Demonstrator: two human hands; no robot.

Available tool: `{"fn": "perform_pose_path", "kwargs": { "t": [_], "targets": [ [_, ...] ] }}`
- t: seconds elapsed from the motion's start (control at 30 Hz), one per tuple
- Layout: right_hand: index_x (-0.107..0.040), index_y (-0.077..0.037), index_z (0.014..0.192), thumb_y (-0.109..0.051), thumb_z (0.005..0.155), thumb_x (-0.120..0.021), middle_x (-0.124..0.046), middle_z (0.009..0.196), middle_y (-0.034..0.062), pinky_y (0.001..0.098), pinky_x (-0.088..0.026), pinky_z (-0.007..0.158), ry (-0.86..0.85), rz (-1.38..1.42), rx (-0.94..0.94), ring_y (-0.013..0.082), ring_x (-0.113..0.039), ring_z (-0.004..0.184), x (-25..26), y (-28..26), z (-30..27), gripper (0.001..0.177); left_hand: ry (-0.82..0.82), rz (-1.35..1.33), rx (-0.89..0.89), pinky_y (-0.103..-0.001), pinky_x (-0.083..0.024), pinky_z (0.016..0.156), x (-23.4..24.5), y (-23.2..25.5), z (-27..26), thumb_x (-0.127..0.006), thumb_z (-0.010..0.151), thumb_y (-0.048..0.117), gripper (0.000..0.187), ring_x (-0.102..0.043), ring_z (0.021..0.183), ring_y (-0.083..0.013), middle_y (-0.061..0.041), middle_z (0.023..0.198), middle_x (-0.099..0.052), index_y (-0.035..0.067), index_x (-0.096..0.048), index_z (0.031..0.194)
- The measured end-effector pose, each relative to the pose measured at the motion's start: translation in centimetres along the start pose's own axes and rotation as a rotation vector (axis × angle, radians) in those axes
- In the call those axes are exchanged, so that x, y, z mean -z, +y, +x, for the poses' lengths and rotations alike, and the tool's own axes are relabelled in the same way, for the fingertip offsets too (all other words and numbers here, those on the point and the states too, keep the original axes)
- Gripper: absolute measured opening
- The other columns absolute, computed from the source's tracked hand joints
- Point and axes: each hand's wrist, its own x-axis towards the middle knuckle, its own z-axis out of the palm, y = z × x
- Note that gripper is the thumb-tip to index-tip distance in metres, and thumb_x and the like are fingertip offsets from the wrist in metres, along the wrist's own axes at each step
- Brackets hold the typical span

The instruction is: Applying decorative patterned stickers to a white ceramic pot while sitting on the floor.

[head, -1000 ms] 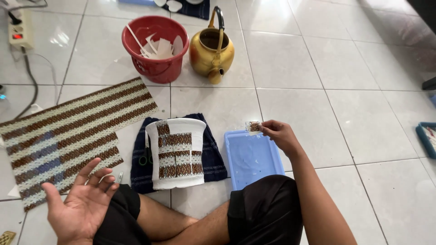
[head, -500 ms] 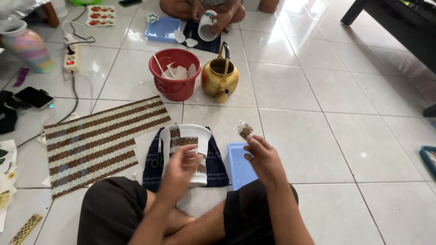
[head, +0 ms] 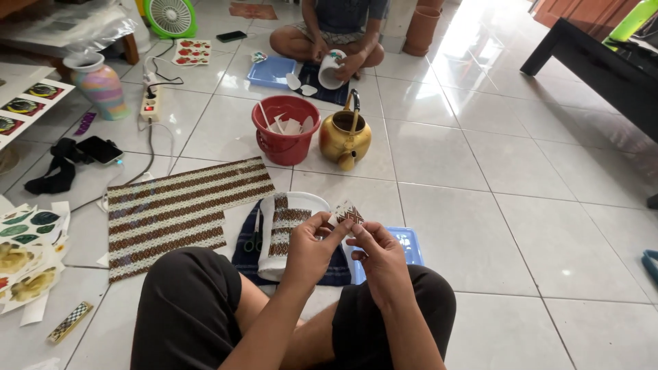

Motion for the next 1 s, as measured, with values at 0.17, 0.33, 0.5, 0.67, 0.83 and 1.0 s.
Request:
{"fn": "perform_pose_path", "kwargs": {
  "t": [0.17,0.33,0.5,0.67,0.83,1.0],
  "targets": [
    [-0.063,-0.005,0.093,-0.010,0.091,-0.065,-0.063,0.084,0.0054,0.0251,-0.041,0.059,0.041,0.225,0.025,0.0140,-0.058,0.072,-2.2,1.3,-0.3,0.006,-0.055,-0.079,-0.039,-0.021,-0.042,0.061,1.6,1.9,-0.9,-0.078,0.080,0.030,0.020,-0.047,0.063,-0.0058,0.004,0.065,-0.052,0.013,-0.068,0.075],
    [-0.061,-0.006,0.096,-0.009,0.091,-0.064,-0.064,0.090,0.0064,0.0268,-0.042,0.059,0.137,0.291,0.057,0.0142,-0.056,0.071,-3.9,1.5,-0.2,0.006,0.005,-0.166,0.055,-0.021,-0.049,0.076,2.1,2.9,-0.8,-0.075,0.076,0.031,0.034,-0.064,0.080,-0.0085,-0.002,0.083,-0.070,0.009,-0.070,0.102],
    [-0.060,-0.004,0.096,-0.010,0.091,-0.064,-0.065,0.096,0.0076,0.0246,-0.045,0.065,0.165,0.064,0.131,0.0143,-0.059,0.074,-4.1,2.2,0.6,0.009,0.118,-0.081,-0.146,-0.021,-0.041,0.060,2.4,1.2,0.3,-0.078,0.078,0.021,0.029,-0.056,0.066,-0.0036,0.003,0.077,-0.065,0.018,-0.067,0.105],
    [-0.068,-0.002,0.103,-0.013,0.087,-0.067,-0.068,0.088,0.0063,0.0255,-0.045,0.067,0.072,-0.222,0.168,0.0140,-0.058,0.077,-2.7,1.7,3.6,0.019,-0.015,0.037,-0.188,-0.023,-0.051,0.074,3.8,0.9,3.1,-0.076,0.078,0.023,0.043,-0.066,0.078,-0.0078,0.001,0.081,-0.072,0.016,-0.061,0.118],
    [-0.068,-0.002,0.087,-0.010,0.086,-0.070,-0.073,0.087,0.0074,0.0282,-0.055,0.080,-0.059,-0.359,0.155,0.0158,-0.066,0.083,-2.3,1.6,7.6,0.008,-0.129,0.114,-0.171,-0.023,-0.052,0.074,4.7,0.2,6.7,-0.073,0.080,0.016,0.050,-0.066,0.079,-0.0087,0.003,0.083,-0.073,0.016,-0.056,0.127],
    [-0.068,-0.002,0.086,-0.013,0.087,-0.069,-0.070,0.082,0.0058,0.0266,-0.052,0.078,-0.194,-0.431,0.087,0.0141,-0.065,0.082,-3.5,1.4,11.8,0.011,-0.170,0.068,-0.135,-0.022,-0.053,0.073,5.9,0.8,10.9,-0.071,0.082,0.012,0.057,-0.065,0.076,-0.0087,0.000,0.083,-0.069,0.012,-0.050,0.135]
  ]
}}
